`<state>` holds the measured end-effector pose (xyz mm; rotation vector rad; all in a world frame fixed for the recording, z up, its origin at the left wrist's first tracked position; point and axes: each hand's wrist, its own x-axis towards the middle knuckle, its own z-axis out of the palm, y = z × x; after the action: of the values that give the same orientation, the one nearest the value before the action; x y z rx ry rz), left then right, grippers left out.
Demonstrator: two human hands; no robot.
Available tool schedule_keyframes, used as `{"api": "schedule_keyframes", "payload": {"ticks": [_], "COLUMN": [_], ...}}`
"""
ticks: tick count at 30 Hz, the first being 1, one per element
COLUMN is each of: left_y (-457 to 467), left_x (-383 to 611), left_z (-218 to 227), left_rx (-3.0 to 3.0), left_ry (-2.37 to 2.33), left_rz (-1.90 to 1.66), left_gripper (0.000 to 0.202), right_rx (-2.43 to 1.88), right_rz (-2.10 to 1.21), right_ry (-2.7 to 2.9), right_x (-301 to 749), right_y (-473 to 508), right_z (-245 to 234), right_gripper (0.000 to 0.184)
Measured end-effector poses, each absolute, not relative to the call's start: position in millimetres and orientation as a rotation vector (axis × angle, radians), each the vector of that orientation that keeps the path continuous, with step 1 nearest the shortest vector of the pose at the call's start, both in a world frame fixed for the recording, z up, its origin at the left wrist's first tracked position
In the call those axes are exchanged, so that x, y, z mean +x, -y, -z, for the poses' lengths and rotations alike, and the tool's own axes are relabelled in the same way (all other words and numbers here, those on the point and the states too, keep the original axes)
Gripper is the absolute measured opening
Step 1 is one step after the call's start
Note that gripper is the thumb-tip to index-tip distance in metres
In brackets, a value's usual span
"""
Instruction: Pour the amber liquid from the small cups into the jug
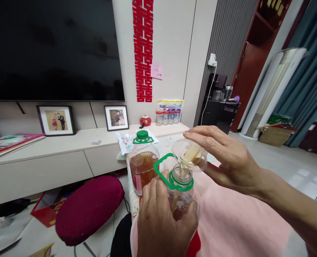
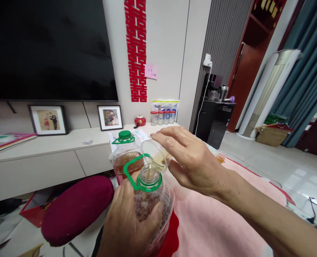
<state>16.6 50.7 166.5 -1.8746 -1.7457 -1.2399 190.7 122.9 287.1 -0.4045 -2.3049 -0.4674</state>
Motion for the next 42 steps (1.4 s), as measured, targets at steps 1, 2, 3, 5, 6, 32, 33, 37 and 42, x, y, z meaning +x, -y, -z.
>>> {"api": "schedule_keyframes", "payload": {"ticks": [1,2,3,5,6,32,33,37,42], "left_y": [-50.9,-51.1,-51.3,-51.6,-51.7,-44.8,-45.2,-47.3,-47.6], "left_x": [16.2,16.0,15.9,16.5,16.9,17.3,15.9,8.5,8.0], "left_z": [-165.9,-165.5,-165.4,-165.6,-165.9,-171.3,-171.1,-167.4,-163.6], "left_rx": [-1.884,-1.895,-1.909,-1.931,-1.944,-1.950,-1.975,-1.958,-1.995], "left_ry": [1.735,1.730,1.728,1.758,1.785,2.022,1.991,1.964,1.971], "left_rz": [1.245,1.247,1.250,1.258,1.262,1.353,1.333,1.294,1.280], "left_gripper": [0.032,0.032,0.033,0.036,0.036,0.045,0.046,0.047,0.052], "right_rx": [-0.404,-0.405,-0.405,-0.401,-0.392,-1.076,-1.080,-1.120,-1.182], "right_rz": [0.484,0.505,0.530,0.590,0.620,-0.961,-0.947,-0.886,-0.849], "right_ry": [2.310,2.314,2.314,2.307,2.302,1.328,1.331,1.350,1.405], "right_x": [190.8,190.8,190.7,190.0,189.4,252.7,251.9,248.6,251.8], "right_y": [-122.5,-122.2,-121.8,-121.0,-120.5,-141.5,-142.4,-146.1,-141.4], "right_z": [-287.3,-287.4,-287.6,-288.1,-288.4,-134.4,-128.0,-107.2,-98.1], "right_gripper": [0.056,0.056,0.056,0.053,0.051,0.093,0.095,0.101,0.109]}}
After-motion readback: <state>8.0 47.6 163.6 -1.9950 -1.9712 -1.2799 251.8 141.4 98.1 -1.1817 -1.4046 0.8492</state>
